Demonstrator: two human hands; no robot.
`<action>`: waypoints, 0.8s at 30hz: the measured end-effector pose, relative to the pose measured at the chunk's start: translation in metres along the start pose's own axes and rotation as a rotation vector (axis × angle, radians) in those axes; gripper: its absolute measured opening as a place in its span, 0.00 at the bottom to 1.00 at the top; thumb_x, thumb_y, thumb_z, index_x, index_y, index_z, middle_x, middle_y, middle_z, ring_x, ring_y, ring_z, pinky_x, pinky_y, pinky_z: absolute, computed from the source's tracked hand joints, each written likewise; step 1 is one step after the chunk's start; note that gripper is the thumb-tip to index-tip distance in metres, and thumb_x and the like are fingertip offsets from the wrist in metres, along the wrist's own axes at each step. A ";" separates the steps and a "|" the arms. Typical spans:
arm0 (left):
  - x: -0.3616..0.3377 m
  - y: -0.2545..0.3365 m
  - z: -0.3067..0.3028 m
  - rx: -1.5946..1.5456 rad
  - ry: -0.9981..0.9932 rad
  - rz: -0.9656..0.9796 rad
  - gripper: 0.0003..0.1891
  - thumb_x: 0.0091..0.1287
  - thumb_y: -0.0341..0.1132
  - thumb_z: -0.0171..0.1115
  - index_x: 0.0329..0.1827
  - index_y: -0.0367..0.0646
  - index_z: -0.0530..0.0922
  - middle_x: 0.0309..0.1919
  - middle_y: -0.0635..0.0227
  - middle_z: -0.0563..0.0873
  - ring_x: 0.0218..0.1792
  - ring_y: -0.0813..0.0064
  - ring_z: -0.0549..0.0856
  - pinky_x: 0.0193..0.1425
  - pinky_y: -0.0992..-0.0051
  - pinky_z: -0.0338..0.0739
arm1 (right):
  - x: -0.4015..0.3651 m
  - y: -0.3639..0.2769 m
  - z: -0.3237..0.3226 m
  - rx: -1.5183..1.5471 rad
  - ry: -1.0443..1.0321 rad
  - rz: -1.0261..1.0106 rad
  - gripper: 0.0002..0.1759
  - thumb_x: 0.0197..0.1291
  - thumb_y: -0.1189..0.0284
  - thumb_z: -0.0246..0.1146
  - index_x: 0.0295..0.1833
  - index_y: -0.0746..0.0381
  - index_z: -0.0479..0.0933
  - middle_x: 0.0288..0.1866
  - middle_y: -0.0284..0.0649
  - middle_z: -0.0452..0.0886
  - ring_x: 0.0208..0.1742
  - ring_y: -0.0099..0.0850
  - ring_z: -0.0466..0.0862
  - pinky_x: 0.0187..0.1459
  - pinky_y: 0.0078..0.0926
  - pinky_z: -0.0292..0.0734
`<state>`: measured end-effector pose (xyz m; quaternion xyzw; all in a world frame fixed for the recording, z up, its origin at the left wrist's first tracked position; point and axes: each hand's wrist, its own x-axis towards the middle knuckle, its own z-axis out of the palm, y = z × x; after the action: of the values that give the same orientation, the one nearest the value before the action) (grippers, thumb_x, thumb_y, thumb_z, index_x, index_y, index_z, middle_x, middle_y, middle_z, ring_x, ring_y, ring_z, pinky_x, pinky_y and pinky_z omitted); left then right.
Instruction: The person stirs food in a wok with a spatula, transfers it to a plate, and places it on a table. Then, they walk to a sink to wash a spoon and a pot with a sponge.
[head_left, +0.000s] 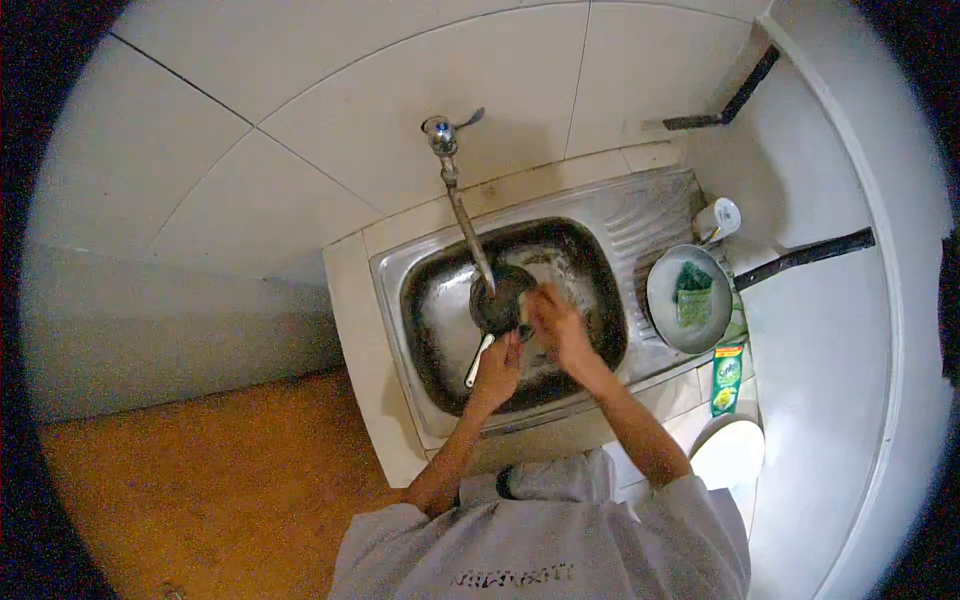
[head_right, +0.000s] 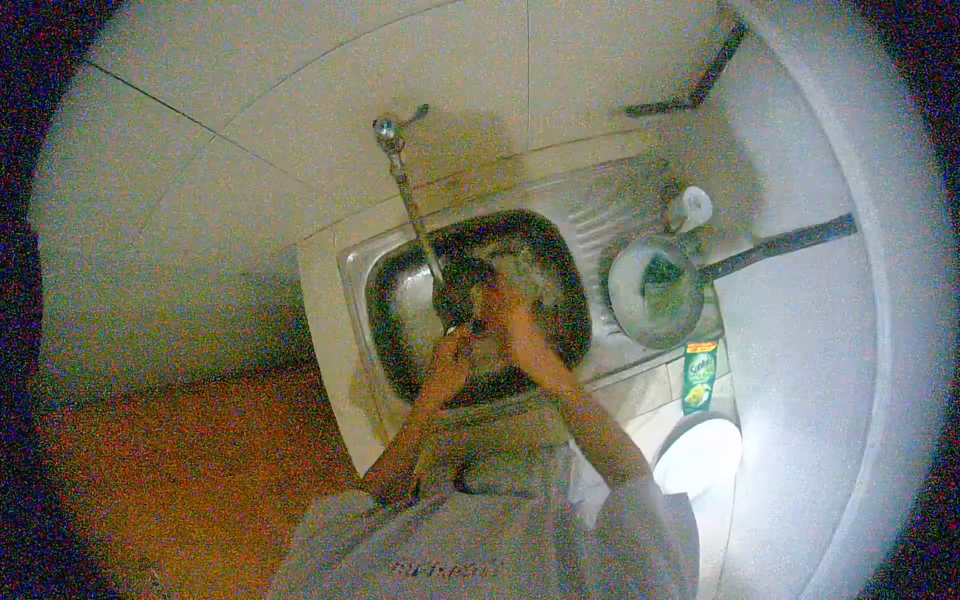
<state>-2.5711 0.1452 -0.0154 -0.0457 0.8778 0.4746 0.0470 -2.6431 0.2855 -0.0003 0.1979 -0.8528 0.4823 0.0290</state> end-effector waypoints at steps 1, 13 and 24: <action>0.005 0.000 0.003 -0.009 0.065 0.100 0.14 0.71 0.37 0.45 0.42 0.33 0.74 0.30 0.48 0.79 0.32 0.52 0.79 0.38 0.62 0.71 | -0.001 -0.004 -0.003 -0.008 0.000 -0.008 0.12 0.54 0.78 0.60 0.46 0.64 0.76 0.44 0.47 0.75 0.40 0.47 0.80 0.39 0.34 0.78; 0.002 0.019 -0.008 -0.168 -0.020 0.044 0.24 0.73 0.51 0.38 0.27 0.41 0.68 0.16 0.75 0.67 0.18 0.81 0.64 0.22 0.76 0.61 | -0.019 0.007 0.004 0.067 -0.097 -0.008 0.15 0.50 0.79 0.62 0.46 0.64 0.76 0.48 0.50 0.76 0.46 0.49 0.79 0.45 0.36 0.78; 0.000 0.003 -0.002 -0.926 -0.257 -0.612 0.17 0.72 0.50 0.45 0.28 0.51 0.66 0.14 0.82 0.61 0.12 0.87 0.58 0.14 0.83 0.51 | 0.005 0.010 0.006 -0.088 -0.127 0.002 0.16 0.51 0.82 0.60 0.47 0.63 0.73 0.45 0.48 0.73 0.42 0.49 0.77 0.43 0.38 0.76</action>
<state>-2.5718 0.1448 -0.0119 -0.2555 0.5120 0.7765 0.2637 -2.6500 0.2837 -0.0099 0.2259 -0.8736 0.4307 -0.0170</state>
